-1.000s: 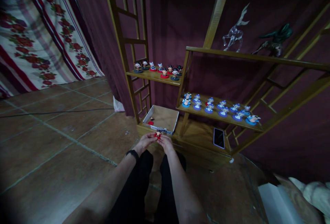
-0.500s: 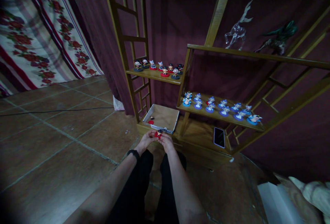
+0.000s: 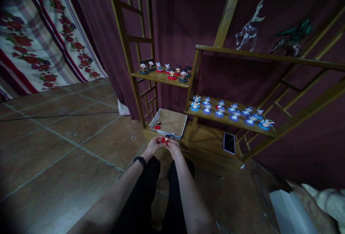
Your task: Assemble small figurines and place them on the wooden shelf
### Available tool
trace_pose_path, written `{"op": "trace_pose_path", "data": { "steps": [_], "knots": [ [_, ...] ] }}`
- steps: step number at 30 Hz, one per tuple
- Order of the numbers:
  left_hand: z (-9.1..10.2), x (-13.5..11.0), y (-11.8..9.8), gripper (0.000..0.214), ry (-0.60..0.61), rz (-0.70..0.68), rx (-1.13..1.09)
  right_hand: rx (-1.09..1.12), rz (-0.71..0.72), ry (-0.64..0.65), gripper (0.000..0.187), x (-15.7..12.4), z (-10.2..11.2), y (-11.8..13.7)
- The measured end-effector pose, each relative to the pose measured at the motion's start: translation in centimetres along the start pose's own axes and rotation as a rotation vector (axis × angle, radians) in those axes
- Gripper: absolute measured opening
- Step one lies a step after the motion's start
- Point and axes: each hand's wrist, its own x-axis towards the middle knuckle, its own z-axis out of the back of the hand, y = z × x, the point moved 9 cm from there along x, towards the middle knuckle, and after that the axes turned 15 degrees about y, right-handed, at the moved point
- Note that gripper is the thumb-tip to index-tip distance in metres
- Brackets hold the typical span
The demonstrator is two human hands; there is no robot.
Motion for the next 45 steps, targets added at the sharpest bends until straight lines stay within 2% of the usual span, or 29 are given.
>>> {"op": "trace_pose_path", "data": {
  "steps": [13,19,26,33,38,45],
  "knots": [
    [0.0,0.2,-0.7,0.042,-0.006,-0.06,0.183,0.014,0.045,0.029,0.023,0.2,0.1,0.1],
    [-0.9,0.0,-1.8,0.041,0.006,-0.081,0.503,0.008,0.058,0.011,0.026,0.2,0.4,0.2],
    [-2.8,-1.3,-3.5,0.046,0.011,-0.048,1.097,0.007,0.061,-0.018,0.031,0.1,0.8,0.1],
    [-4.9,-2.1,-4.0,0.048,0.053,0.014,1.469,-0.005,0.087,-0.055,0.036,-0.3,1.0,0.5],
    [-6.0,-2.6,-4.5,0.044,0.073,-0.049,1.635,-0.011,0.085,-0.036,0.036,-0.2,1.2,0.5],
    [-6.6,-2.9,-4.7,0.039,0.072,-0.105,1.73,-0.029,0.078,-0.002,0.037,0.0,1.4,0.3]
  ]
}}
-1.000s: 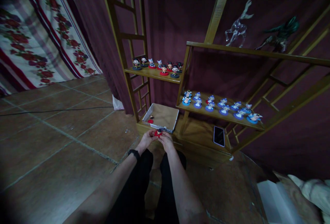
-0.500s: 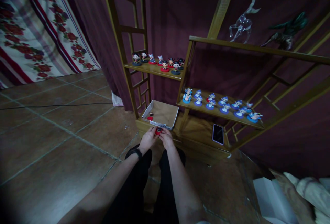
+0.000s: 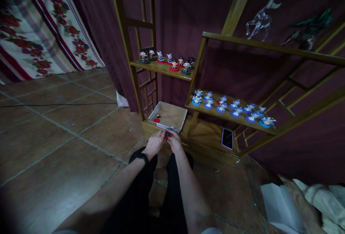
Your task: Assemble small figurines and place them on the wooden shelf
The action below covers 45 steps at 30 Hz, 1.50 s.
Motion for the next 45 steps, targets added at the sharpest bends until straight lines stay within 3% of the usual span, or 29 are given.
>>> {"op": "trace_pose_path", "data": {
  "steps": [13,20,28,35,45],
  "knots": [
    [0.1,-0.1,-0.1,0.047,0.036,-0.024,-0.04,-0.039,-0.072,-0.062,0.037,-0.3,0.1,0.0],
    [-0.7,0.5,1.7,0.044,0.095,-0.002,-0.387,-0.044,-0.096,-0.038,0.033,-0.5,0.1,-0.2],
    [-2.2,1.7,4.2,0.043,-0.039,-0.018,-0.781,-0.039,-0.111,-0.05,0.027,-0.5,0.1,-0.3],
    [-3.8,2.3,5.7,0.036,-0.038,0.02,-1.14,-0.008,-0.09,-0.033,0.026,-0.3,-0.2,-0.3],
    [-3.6,1.8,5.6,0.037,0.064,0.023,-1.395,-0.012,-0.098,0.04,0.034,-0.1,-1.3,-0.2]
  ]
}}
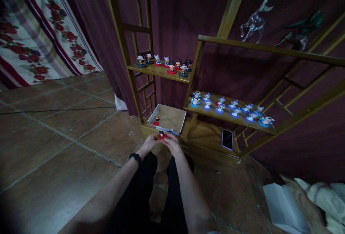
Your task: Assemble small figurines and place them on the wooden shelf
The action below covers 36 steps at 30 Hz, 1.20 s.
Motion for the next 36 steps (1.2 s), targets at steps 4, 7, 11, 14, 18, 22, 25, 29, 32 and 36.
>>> {"op": "trace_pose_path", "data": {
  "steps": [4,7,11,14,18,22,25,29,32,36],
  "knots": [
    [0.0,0.0,0.1,0.037,0.022,-0.006,-0.033,-0.028,-0.041,0.009,0.037,-0.1,-0.2,-0.1],
    [-0.2,0.1,0.4,0.038,0.049,-0.01,-0.116,-0.041,-0.062,0.019,0.034,-0.2,-0.4,0.0],
    [-0.3,0.0,1.2,0.041,0.038,0.058,-0.188,-0.031,-0.061,-0.004,0.028,-0.1,-0.3,0.1],
    [-0.5,-0.1,1.5,0.04,0.049,0.089,-0.251,-0.012,-0.045,-0.027,0.025,-0.1,0.0,0.1],
    [-1.0,0.0,1.7,0.034,0.074,0.098,-0.388,-0.004,-0.033,-0.009,0.024,0.1,0.1,0.1],
    [-1.3,-0.1,2.1,0.028,0.088,0.128,-0.489,-0.025,-0.033,0.0,0.026,0.3,0.1,-0.1],
    [-1.5,-0.1,2.4,0.024,0.109,0.162,-0.533,-0.041,-0.039,-0.002,0.027,0.4,0.1,-0.1],
    [-1.8,-0.2,2.6,0.022,0.144,0.205,-0.577,-0.036,-0.039,-0.012,0.027,0.3,0.1,-0.1],
    [-1.9,-0.3,2.8,0.023,0.152,0.226,-0.612,-0.024,-0.035,-0.021,0.027,0.3,0.2,-0.1],
    [-1.9,-0.3,3.1,0.025,0.145,0.253,-0.651,-0.017,-0.047,-0.042,0.027,0.3,0.4,-0.1]
  ]
}}
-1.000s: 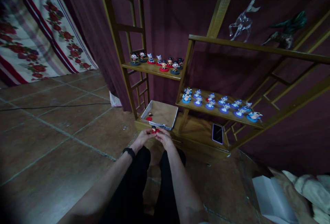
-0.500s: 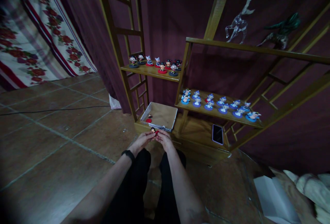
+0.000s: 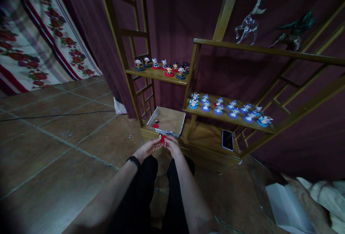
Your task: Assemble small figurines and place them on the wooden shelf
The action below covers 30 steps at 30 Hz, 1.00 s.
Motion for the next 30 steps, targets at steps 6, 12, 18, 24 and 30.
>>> {"op": "trace_pose_path", "data": {
  "steps": [6,12,18,24,30],
  "knots": [
    [0.3,0.2,0.4,0.028,-0.022,0.028,-0.02,0.022,0.006,-0.018,0.022,-0.1,0.1,0.1],
    [0.4,0.1,0.2,0.029,-0.025,0.021,0.017,0.027,0.005,-0.028,0.019,0.0,0.1,0.3],
    [0.5,0.2,-0.7,0.029,-0.059,-0.079,0.116,0.013,-0.018,-0.008,0.018,-0.1,-0.3,0.4],
    [0.5,0.2,-1.4,0.035,-0.112,-0.143,0.262,0.0,-0.03,-0.038,0.022,-0.4,-0.3,0.5],
    [0.7,-0.1,-2.2,0.045,-0.203,-0.174,0.452,-0.079,0.024,-0.031,0.028,-1.0,-0.9,1.2]
  ]
}}
